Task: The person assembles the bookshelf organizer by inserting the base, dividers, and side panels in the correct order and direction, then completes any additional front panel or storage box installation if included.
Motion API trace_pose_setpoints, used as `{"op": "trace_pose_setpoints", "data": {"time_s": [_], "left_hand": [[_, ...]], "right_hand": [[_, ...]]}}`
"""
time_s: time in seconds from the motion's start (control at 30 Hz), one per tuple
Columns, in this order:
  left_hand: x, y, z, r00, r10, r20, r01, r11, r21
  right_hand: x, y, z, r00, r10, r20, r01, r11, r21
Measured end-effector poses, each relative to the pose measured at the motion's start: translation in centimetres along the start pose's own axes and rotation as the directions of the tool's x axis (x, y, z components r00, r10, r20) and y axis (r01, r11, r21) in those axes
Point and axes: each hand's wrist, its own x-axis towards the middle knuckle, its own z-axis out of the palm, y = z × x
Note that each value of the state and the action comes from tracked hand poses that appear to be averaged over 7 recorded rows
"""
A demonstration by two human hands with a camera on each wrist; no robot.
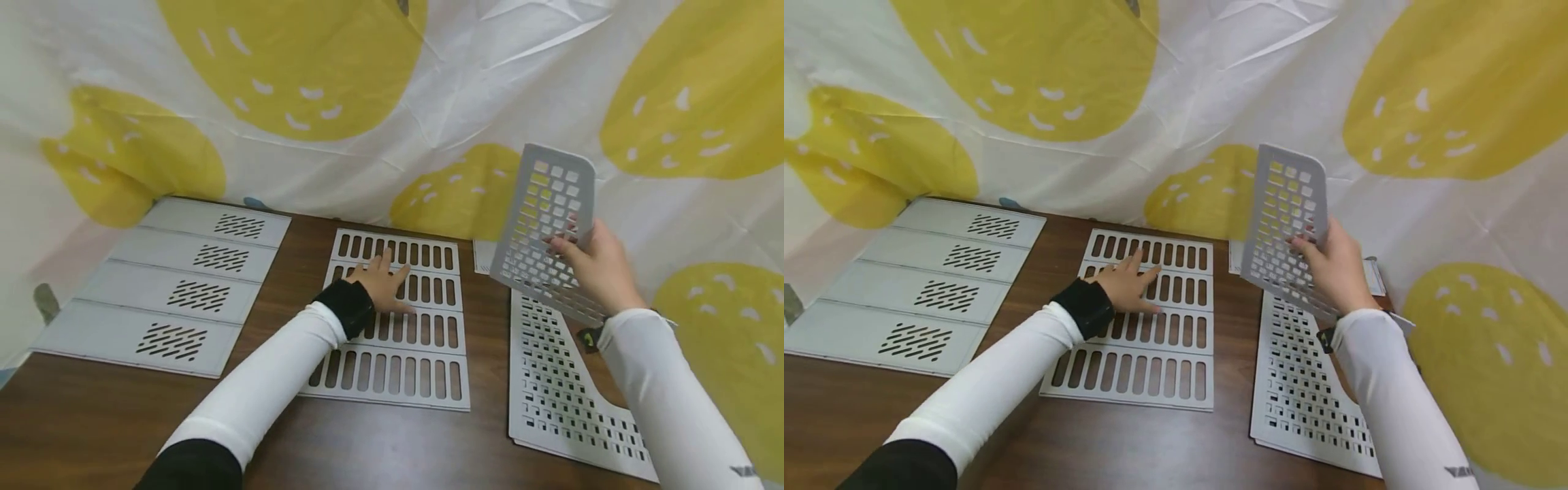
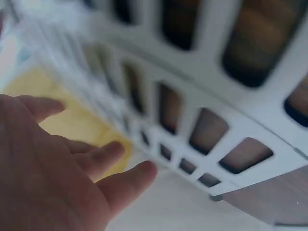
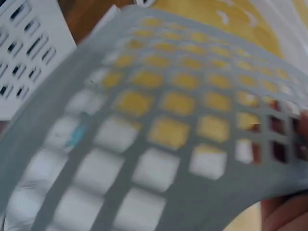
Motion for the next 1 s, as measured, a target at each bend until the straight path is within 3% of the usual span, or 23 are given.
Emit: {"op": "trace_pose_setpoints", "data": {"time_s": [0.17, 0.37, 0.57, 0.73, 1.0], "left_hand": [[3.9, -1.5, 2.5, 1.000, 0.004, -0.016, -0.005, 1.000, -0.024], [5.8, -2.8, 4.1, 0.999, 0.033, -0.016, -0.033, 0.999, 0.010], [5.8, -2.7, 3.0, 0.997, 0.053, -0.060, -0.056, 0.998, -0.043], [5.4, -2.6, 3.2, 0.998, 0.053, -0.043, -0.056, 0.996, -0.066], [4.5, -2.9, 3.0, 0.999, 0.045, -0.021, -0.046, 0.995, -0.092]], "right_hand": [[3.9, -0.3, 1.5, 0.998, -0.052, -0.026, 0.055, 0.993, 0.105], [7.3, -0.4, 2.2, 0.997, -0.040, 0.066, 0.031, 0.990, 0.138], [8.7, 0.5, 2.9, 0.997, -0.018, 0.074, 0.006, 0.987, 0.158], [8.5, 1.4, 3.8, 0.995, 0.006, 0.097, -0.020, 0.990, 0.142], [9.2, 1.3, 4.6, 0.988, -0.048, 0.145, 0.021, 0.982, 0.186]]}}
